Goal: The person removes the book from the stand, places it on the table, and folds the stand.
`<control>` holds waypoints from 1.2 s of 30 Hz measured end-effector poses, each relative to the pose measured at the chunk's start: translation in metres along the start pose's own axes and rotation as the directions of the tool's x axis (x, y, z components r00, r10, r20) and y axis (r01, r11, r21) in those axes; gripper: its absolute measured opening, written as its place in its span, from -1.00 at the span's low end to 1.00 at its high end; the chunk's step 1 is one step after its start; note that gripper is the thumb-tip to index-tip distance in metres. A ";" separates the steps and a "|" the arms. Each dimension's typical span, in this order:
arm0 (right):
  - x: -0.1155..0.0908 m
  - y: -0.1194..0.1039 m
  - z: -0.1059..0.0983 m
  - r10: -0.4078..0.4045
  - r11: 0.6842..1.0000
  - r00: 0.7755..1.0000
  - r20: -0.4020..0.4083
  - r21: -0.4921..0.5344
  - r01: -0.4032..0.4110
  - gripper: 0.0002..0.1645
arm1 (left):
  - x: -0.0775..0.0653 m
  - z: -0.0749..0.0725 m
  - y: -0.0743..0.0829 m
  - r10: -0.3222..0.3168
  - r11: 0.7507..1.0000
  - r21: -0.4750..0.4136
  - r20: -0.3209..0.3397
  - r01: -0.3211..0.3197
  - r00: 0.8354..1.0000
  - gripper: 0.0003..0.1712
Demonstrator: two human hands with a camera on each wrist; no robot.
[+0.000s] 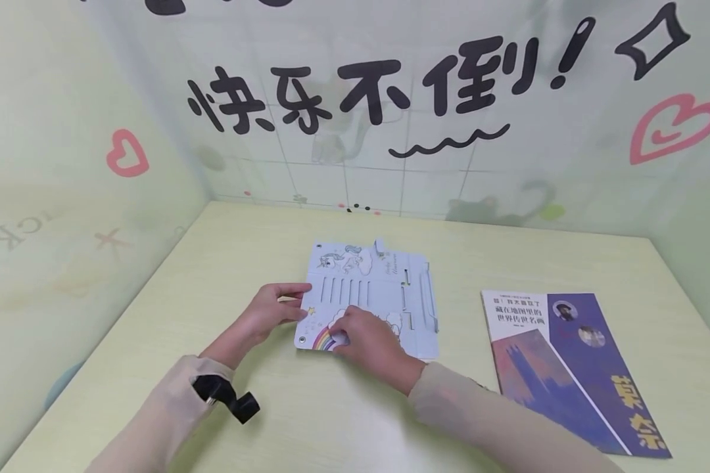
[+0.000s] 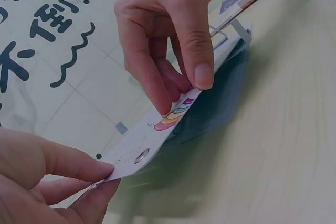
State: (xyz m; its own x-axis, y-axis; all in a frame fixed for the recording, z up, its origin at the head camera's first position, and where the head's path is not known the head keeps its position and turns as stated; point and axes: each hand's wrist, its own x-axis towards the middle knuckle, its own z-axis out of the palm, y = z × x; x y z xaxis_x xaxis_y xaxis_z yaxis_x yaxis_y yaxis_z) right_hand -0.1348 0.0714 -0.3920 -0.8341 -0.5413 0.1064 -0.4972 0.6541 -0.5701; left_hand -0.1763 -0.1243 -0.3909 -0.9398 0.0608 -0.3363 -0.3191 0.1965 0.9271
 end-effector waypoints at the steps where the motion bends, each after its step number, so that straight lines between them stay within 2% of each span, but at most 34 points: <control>1: 0.001 -0.001 0.001 0.000 1.000 1.000 0.013 -0.022 0.000 -0.70 | 0.002 0.000 -0.003 -0.002 1.000 0.008 -0.004 0.002 1.000 -0.39; 6: 0.005 -0.002 0.004 0.001 0.997 0.998 0.057 -0.072 0.004 -0.73 | 0.005 0.001 -0.012 -0.011 0.999 0.049 -0.016 0.012 1.000 -0.38; 13: 0.007 -0.004 0.006 -0.013 0.995 0.997 0.081 -0.101 0.021 -0.73 | 0.005 0.000 -0.016 -0.032 0.998 0.062 -0.023 0.033 0.999 -0.38; 17: 0.004 -0.006 0.001 -0.006 0.997 0.996 0.084 -0.072 0.012 -0.73 | 0.006 0.000 -0.016 -0.037 0.998 0.043 -0.015 0.037 0.999 -0.38; 21: -0.003 -0.005 -0.014 0.058 0.998 0.995 0.080 -0.011 -0.057 -0.73 | 0.006 0.000 -0.017 -0.042 0.999 0.029 -0.018 0.043 0.999 -0.37; 25: -0.017 0.009 -0.036 0.103 0.994 0.995 0.014 0.033 -0.103 -0.72 | 0.007 0.000 -0.018 -0.048 0.999 0.016 -0.022 0.049 0.999 -0.37; 28: -0.032 0.030 -0.053 0.078 0.996 0.993 -0.087 0.040 -0.075 -0.72 | 0.008 -0.001 -0.020 -0.046 0.999 0.004 -0.020 0.046 0.999 -0.36; 32: -0.051 0.056 -0.070 0.105 0.995 0.975 -0.195 0.023 -0.102 -0.73 | 0.009 -0.001 -0.022 -0.046 0.999 -0.017 -0.016 0.046 0.999 -0.35; 36: -0.066 0.074 -0.079 0.208 0.978 0.959 -0.193 0.049 -0.203 -0.73 | 0.010 0.000 -0.022 -0.045 0.999 -0.029 -0.005 0.045 0.999 -0.34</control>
State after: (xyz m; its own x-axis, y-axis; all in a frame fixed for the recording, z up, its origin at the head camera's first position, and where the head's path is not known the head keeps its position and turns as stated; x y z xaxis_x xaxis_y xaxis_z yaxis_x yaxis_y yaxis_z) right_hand -0.1353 0.1974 -0.3765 -0.9494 -0.2808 0.1404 -0.3055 0.7234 -0.6191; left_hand -0.1792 -0.1284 -0.4148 -0.9248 0.0473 -0.3774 -0.3649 0.1702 0.9154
